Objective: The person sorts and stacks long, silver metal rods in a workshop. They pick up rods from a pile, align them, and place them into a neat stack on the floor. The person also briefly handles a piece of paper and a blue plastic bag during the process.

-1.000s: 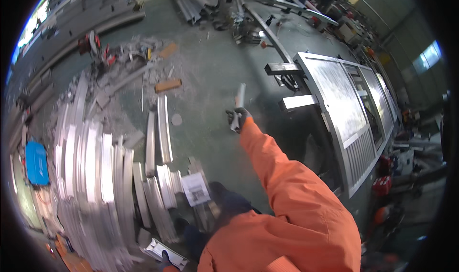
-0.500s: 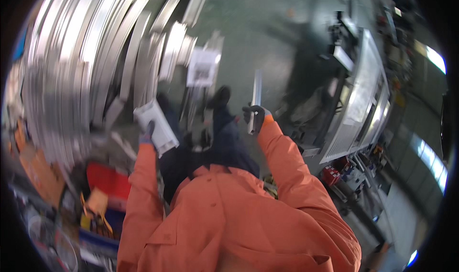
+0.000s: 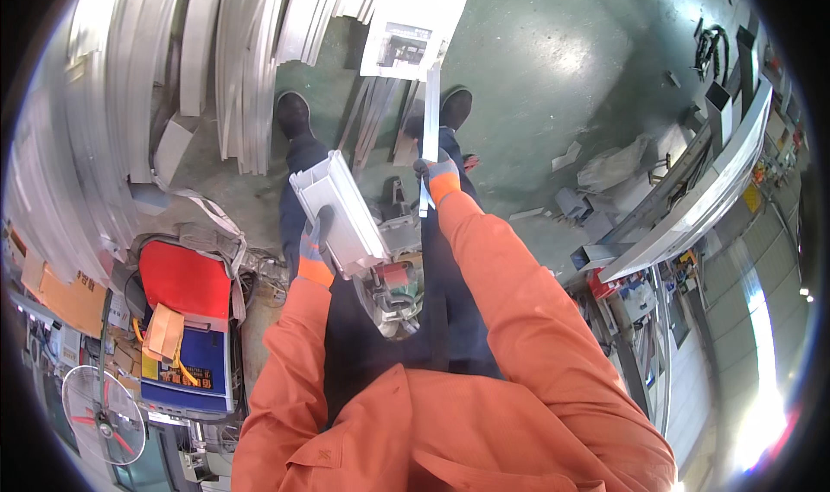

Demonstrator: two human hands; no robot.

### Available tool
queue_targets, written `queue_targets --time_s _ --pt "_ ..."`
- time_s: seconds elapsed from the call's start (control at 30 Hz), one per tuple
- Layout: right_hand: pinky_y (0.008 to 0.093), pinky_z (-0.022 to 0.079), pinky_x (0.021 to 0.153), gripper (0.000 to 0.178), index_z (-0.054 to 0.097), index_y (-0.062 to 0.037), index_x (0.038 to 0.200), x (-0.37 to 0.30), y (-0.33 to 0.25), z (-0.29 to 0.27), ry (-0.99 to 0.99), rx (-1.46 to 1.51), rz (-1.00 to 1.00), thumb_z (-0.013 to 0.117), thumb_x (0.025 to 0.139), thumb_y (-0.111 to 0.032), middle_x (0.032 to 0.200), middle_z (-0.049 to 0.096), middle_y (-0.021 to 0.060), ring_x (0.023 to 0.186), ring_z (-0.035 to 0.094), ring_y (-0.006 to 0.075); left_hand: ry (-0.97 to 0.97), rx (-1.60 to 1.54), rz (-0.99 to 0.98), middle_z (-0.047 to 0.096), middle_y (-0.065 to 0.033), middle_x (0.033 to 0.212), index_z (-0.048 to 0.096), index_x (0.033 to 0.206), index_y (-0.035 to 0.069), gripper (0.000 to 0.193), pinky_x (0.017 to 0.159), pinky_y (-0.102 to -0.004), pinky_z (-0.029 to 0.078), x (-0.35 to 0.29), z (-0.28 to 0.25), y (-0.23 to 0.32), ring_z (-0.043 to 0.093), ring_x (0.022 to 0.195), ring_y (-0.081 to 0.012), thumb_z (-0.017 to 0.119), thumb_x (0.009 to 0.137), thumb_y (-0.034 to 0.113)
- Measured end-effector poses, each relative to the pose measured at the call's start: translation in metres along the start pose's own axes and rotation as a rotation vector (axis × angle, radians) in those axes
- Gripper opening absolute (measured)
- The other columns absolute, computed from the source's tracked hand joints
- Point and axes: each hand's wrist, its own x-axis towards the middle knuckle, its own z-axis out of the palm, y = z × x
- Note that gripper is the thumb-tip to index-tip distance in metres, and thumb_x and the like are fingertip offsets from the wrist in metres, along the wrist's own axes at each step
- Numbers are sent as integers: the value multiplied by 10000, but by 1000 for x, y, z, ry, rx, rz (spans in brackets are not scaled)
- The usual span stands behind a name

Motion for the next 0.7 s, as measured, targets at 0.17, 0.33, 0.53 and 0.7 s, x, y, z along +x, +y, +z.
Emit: queue_targets --time_s 0.17,0.33,0.53,0.7 --pt "412 499 904 503 633 -76 1158 64 11 32 83 -481 -77 726 725 -316 1082 681 190 1028 638 378 147 172 106 620 -111 1195 526 1319 25 456 861 -351 544 63 47 0 635 1033 -213 650 937 241" --pt "417 519 863 578 602 -88 1240 110 32 85 258 -467 -256 765 734 -315 1006 699 195 953 670 360 233 384 299 577 -96 1238 455 1358 -20 561 912 -302 493 98 44 4 588 1063 -176 687 902 209" --pt "393 465 1013 733 481 -38 1375 138 25 157 104 -709 225 698 732 -315 1307 584 225 1231 562 323 205 231 340 558 -86 1223 428 1352 -24 515 926 -276 498 92 52 28 588 1063 -165 635 904 125" --pt "380 494 975 652 574 -31 1291 170 28 174 -95 -798 344 681 739 -360 1260 632 181 1180 604 333 228 270 343 559 -96 1223 422 1362 -10 532 919 -284 506 90 39 29 587 1071 -177 642 894 115"
